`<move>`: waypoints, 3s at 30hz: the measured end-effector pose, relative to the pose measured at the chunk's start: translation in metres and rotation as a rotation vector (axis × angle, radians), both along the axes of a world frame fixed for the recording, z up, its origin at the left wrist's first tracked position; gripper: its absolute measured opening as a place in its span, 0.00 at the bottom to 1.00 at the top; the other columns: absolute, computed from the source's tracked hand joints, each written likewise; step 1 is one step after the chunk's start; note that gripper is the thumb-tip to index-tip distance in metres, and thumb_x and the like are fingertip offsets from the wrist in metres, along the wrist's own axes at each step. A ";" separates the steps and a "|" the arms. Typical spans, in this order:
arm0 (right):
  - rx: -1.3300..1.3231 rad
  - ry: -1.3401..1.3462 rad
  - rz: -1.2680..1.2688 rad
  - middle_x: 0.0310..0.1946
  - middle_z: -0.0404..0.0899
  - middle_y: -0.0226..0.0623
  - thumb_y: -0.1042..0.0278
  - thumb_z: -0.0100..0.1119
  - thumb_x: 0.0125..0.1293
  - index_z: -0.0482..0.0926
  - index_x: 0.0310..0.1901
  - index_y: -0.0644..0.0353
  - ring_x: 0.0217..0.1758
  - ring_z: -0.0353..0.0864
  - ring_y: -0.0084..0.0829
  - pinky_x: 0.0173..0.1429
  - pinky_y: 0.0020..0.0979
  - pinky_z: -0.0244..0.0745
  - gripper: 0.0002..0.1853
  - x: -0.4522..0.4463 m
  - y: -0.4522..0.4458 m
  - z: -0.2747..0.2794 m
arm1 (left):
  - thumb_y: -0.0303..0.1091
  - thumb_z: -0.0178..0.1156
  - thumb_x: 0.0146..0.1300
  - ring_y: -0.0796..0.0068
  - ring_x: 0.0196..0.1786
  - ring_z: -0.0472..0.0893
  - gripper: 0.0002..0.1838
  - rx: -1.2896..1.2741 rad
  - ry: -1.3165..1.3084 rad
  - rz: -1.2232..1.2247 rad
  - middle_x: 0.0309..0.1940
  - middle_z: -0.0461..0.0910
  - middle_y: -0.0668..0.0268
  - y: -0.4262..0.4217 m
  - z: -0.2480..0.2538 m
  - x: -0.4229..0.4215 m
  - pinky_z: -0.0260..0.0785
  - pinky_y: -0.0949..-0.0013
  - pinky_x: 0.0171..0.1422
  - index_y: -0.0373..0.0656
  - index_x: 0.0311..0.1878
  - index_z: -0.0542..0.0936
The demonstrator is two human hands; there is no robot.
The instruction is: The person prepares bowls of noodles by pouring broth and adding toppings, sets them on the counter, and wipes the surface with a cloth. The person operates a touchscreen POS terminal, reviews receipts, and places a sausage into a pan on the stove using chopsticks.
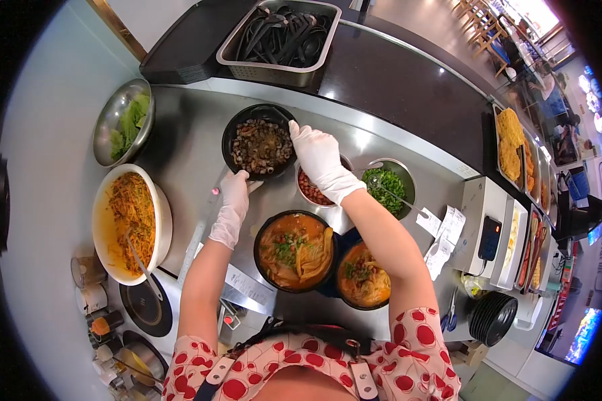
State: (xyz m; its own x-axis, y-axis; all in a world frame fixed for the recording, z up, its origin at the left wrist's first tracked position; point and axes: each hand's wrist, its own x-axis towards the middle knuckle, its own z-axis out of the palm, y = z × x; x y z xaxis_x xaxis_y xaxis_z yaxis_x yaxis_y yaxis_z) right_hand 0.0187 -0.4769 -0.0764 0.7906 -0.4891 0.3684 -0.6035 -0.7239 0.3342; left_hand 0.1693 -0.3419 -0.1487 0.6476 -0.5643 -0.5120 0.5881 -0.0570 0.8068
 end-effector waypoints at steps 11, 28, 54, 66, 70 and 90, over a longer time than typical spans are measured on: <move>0.627 -0.272 -0.124 0.31 0.82 0.46 0.67 0.51 0.62 0.79 0.52 0.59 0.34 0.84 0.42 0.38 0.38 0.77 0.18 -0.003 0.052 0.017 | 0.20 0.45 0.60 0.61 0.37 0.83 0.13 -0.049 -0.064 0.004 0.40 0.79 0.55 0.030 0.027 -0.015 0.83 0.60 0.40 0.33 0.48 0.72; 1.362 -0.592 -0.211 0.27 0.83 0.47 0.74 0.60 0.54 0.85 0.32 0.65 0.32 0.82 0.38 0.42 0.30 0.75 0.07 -0.030 0.046 0.020 | 0.19 0.47 0.59 0.67 0.35 0.83 0.14 -0.020 -0.074 -0.013 0.39 0.79 0.60 0.058 0.040 -0.020 0.83 0.63 0.36 0.35 0.48 0.74; 0.317 -0.268 0.069 0.23 0.75 0.32 0.71 0.55 0.58 0.75 0.55 0.57 0.23 0.80 0.30 0.25 0.32 0.74 0.21 -0.111 0.127 0.061 | 0.18 0.48 0.59 0.60 0.38 0.83 0.11 -0.046 -0.123 0.008 0.40 0.78 0.55 0.082 0.041 -0.030 0.83 0.60 0.39 0.31 0.45 0.73; 0.160 -0.049 -0.001 0.22 0.76 0.28 0.70 0.51 0.62 0.78 0.49 0.57 0.20 0.80 0.25 0.20 0.28 0.71 0.14 -0.049 0.132 0.024 | 0.19 0.45 0.60 0.62 0.38 0.84 0.14 -0.039 -0.125 -0.099 0.41 0.80 0.56 0.080 0.057 -0.041 0.82 0.61 0.41 0.32 0.48 0.74; 0.348 -0.110 -0.019 0.24 0.79 0.32 0.71 0.51 0.61 0.78 0.48 0.59 0.23 0.82 0.30 0.24 0.31 0.74 0.14 -0.049 0.127 0.026 | 0.19 0.45 0.61 0.64 0.37 0.84 0.14 -0.049 -0.137 -0.113 0.41 0.80 0.57 0.077 0.046 -0.035 0.83 0.63 0.41 0.33 0.50 0.73; 1.006 -0.572 -0.229 0.35 0.82 0.52 0.68 0.61 0.58 0.82 0.46 0.62 0.43 0.83 0.47 0.48 0.37 0.75 0.14 -0.052 0.097 0.034 | 0.19 0.45 0.62 0.67 0.37 0.84 0.16 -0.078 -0.118 -0.129 0.43 0.79 0.59 0.073 0.035 -0.025 0.83 0.65 0.38 0.35 0.52 0.73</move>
State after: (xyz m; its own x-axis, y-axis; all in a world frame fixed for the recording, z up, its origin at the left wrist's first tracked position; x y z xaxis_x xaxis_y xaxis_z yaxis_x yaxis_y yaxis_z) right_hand -0.0331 -0.3795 -0.0426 0.4919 -0.8706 0.0082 -0.6302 -0.3625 -0.6866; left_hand 0.1439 -0.2686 -0.1136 0.6204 -0.6815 -0.3882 0.4808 -0.0606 0.8747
